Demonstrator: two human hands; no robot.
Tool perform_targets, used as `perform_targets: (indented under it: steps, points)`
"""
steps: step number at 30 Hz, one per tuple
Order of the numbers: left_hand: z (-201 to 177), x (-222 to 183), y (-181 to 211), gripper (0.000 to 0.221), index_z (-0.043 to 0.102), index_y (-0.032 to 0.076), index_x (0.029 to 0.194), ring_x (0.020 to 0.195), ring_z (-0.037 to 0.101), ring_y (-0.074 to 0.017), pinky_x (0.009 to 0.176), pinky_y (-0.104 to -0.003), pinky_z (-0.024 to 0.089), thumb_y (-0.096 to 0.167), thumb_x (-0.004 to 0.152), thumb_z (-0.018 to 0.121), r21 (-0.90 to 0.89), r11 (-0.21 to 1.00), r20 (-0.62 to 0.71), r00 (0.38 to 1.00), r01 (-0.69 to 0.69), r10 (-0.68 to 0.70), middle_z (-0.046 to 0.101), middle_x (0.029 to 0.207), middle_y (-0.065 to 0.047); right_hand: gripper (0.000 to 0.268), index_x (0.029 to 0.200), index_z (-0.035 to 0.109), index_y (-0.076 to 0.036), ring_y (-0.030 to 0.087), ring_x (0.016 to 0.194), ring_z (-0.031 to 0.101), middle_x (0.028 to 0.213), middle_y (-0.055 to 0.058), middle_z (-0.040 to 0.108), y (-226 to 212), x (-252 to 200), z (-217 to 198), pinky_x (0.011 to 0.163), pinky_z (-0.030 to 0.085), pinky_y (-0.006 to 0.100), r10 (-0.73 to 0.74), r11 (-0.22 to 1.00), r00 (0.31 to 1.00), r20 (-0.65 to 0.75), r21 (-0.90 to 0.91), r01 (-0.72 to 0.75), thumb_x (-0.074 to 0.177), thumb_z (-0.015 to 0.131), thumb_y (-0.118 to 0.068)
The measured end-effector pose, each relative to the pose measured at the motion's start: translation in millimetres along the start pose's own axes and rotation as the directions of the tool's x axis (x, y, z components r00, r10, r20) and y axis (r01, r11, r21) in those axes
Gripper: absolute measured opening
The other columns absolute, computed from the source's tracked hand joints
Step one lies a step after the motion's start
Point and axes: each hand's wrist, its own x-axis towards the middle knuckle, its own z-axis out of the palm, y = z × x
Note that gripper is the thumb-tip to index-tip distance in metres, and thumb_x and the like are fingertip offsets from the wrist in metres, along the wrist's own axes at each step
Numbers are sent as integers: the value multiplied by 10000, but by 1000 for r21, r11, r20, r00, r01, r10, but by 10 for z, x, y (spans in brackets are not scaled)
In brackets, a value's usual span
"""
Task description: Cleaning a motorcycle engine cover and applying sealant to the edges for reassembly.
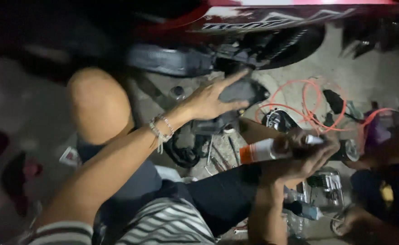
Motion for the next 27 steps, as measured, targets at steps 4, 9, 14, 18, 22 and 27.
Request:
perform_targets:
  steps: [4,9,14,18,22,27]
  points:
    - [111,17,244,971,536,203,1483,1427,381,-510,1162,-590,350,710,688,770,83,987,131,981,135,-145,517,1486,-246,438,1150,352,-190,39,524,418,790,-46,453,-443,315,260,435,331,182,-183,962,971,156,-175,210,1077,222,-602]
    - [307,-49,105,885,633,186,1376,1271,532,-522,1038,-583,470,578,629,899,127,990,107,991,63,-77,531,1314,-275,310,1088,468,-33,315,333,523,591,263,526,296,575,559,311,323,241,-249,903,953,-170,314,292,1119,362,-323]
    - [338,-60,-74,464,751,208,996,1160,596,-513,963,-593,515,569,725,862,103,992,103,993,-72,61,515,1240,-209,194,1070,416,-23,384,437,615,631,315,583,272,365,682,417,465,294,-352,879,935,-36,330,343,1097,328,-194]
    - [308,-43,0,527,731,199,1041,1215,583,-503,968,-592,517,572,688,849,271,963,107,994,8,-38,486,1380,-208,173,1100,484,-115,243,589,595,865,127,685,-374,317,435,546,446,271,-66,997,998,-13,-29,66,1089,345,-217]
    - [378,-12,-194,594,752,122,1171,1270,551,-502,985,-581,510,453,692,867,346,934,73,990,91,-123,421,1467,-265,271,1133,758,-327,11,1028,593,1219,-193,697,-627,473,204,835,420,193,555,572,780,-288,-549,-610,955,559,-377]
    - [410,-23,-233,563,749,189,1212,1023,606,-452,859,-537,518,315,675,860,444,892,83,987,90,-141,422,1467,-279,248,992,748,24,352,1110,645,1092,217,697,-142,616,-185,954,462,451,-64,990,727,683,-49,133,867,607,-136]
